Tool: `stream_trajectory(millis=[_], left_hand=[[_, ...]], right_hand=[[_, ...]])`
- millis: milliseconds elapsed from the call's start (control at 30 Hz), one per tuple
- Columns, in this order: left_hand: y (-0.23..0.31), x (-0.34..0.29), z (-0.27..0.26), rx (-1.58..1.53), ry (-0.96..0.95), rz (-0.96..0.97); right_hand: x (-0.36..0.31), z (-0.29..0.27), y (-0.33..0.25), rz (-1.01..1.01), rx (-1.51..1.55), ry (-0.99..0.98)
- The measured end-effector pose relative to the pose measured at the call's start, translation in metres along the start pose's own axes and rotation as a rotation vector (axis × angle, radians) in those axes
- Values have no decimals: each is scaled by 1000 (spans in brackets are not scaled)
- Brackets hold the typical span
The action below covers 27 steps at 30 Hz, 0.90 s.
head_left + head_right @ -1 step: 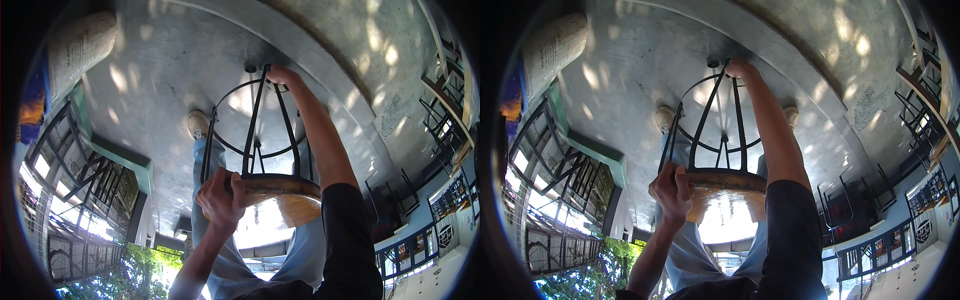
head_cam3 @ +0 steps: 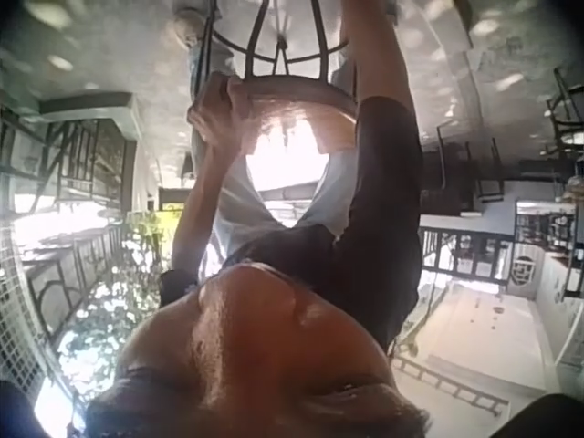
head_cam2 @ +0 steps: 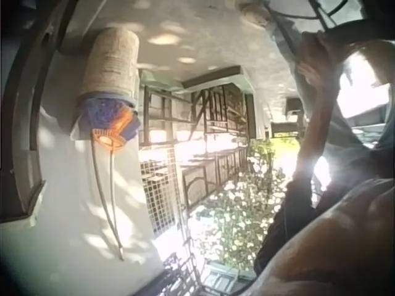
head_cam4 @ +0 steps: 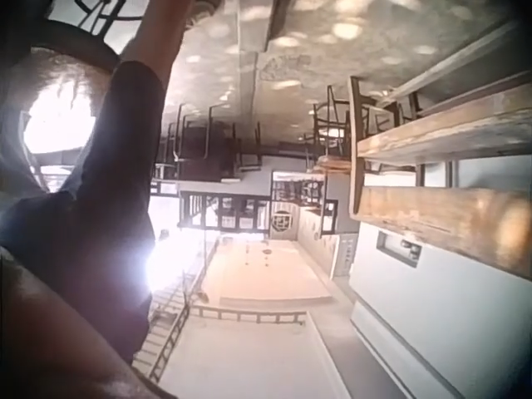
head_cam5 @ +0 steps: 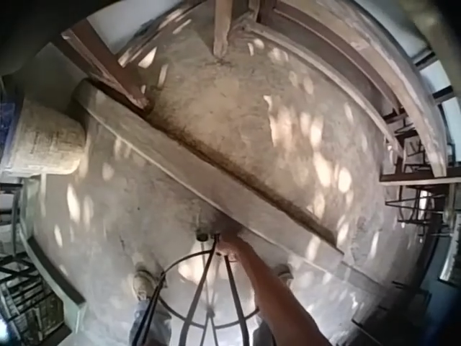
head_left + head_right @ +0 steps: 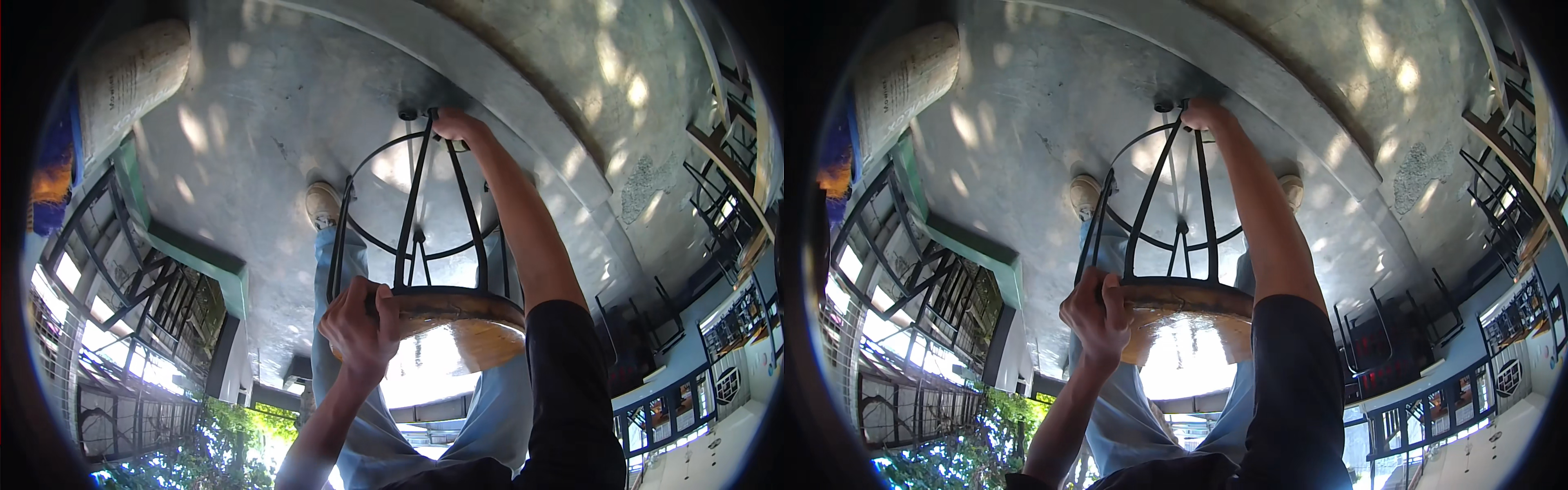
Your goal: Wiping a wooden stool and a bench using a cloth in a dining area.
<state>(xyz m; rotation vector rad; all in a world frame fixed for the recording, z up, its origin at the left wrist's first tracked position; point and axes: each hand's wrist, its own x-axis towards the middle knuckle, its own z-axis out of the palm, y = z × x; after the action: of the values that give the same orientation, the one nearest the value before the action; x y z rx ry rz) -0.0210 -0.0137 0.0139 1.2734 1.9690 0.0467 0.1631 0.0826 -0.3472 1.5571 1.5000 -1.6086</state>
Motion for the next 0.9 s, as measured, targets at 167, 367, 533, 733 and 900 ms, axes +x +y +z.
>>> stream_trajectory(millis=[167, 367, 533, 733, 900], left_hand=[[1, 1, -1, 0, 11, -21], [-1, -4, 0, 61, 74, 88], [2, -3, 0, 100, 112, 93], [-1, -4, 6, 151, 197, 133], [-8, -5, 3, 188, 221, 105]], right_hand=[[-5, 6, -12, 40, 76, 82], [-50, -15, -31, -58, -250, -43], [-134, -14, -60, -400, -494, -198], [-252, -14, -69, -323, 257, 163], [-331, -20, -106, -152, 417, 250]])
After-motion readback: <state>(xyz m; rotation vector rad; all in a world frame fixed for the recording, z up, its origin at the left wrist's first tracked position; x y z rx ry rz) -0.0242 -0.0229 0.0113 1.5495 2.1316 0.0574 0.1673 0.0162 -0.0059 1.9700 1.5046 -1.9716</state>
